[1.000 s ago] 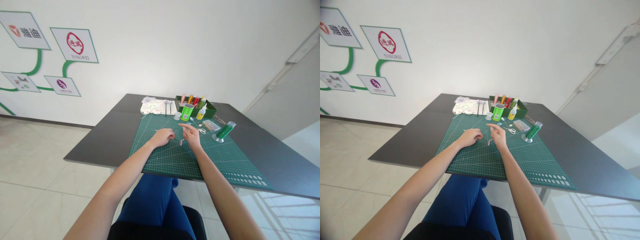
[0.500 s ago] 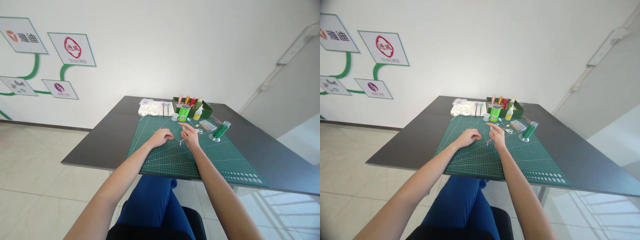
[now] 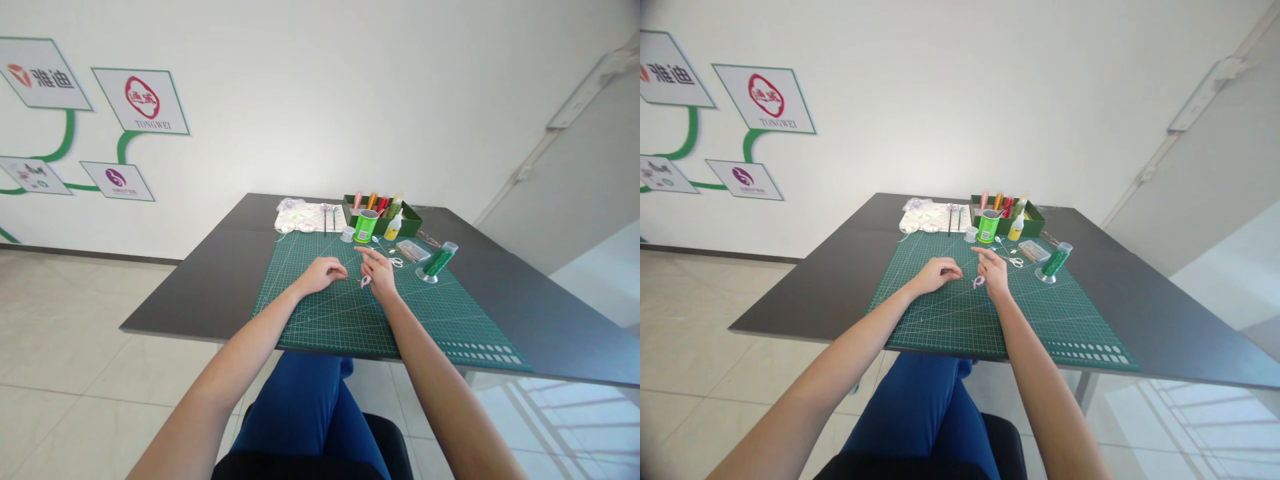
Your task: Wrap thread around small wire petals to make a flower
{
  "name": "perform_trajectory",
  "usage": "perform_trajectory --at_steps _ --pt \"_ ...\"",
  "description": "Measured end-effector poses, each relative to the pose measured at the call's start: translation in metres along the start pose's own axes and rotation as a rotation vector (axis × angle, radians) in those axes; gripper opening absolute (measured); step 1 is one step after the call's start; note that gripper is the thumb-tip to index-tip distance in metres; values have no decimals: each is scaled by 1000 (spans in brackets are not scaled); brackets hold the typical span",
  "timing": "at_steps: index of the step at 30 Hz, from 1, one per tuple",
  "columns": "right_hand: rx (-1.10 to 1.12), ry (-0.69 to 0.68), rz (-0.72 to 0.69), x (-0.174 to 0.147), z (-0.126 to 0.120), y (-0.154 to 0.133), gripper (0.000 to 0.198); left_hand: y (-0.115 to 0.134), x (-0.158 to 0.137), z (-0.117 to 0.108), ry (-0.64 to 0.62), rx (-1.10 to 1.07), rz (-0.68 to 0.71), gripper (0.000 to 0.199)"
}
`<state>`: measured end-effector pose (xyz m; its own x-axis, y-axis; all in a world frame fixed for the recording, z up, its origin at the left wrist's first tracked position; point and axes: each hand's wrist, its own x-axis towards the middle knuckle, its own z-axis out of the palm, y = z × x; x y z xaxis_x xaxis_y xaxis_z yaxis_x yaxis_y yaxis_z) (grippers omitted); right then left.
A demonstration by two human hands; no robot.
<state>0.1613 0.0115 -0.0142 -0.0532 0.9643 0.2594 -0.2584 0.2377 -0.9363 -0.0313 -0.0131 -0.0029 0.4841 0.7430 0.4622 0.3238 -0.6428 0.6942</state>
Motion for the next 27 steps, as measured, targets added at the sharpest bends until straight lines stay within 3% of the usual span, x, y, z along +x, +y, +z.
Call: perform_trajectory --at_steps 10,18,27 --pt "-76 98 167 1 -1 3 40 0 2 -2 123 -110 -68 7" --pt "-106 17 155 2 -2 7 38 -7 3 -3 243 -289 -128 15" --pt "-180 -42 161 2 0 7 35 -11 4 -5 393 -336 -152 14"
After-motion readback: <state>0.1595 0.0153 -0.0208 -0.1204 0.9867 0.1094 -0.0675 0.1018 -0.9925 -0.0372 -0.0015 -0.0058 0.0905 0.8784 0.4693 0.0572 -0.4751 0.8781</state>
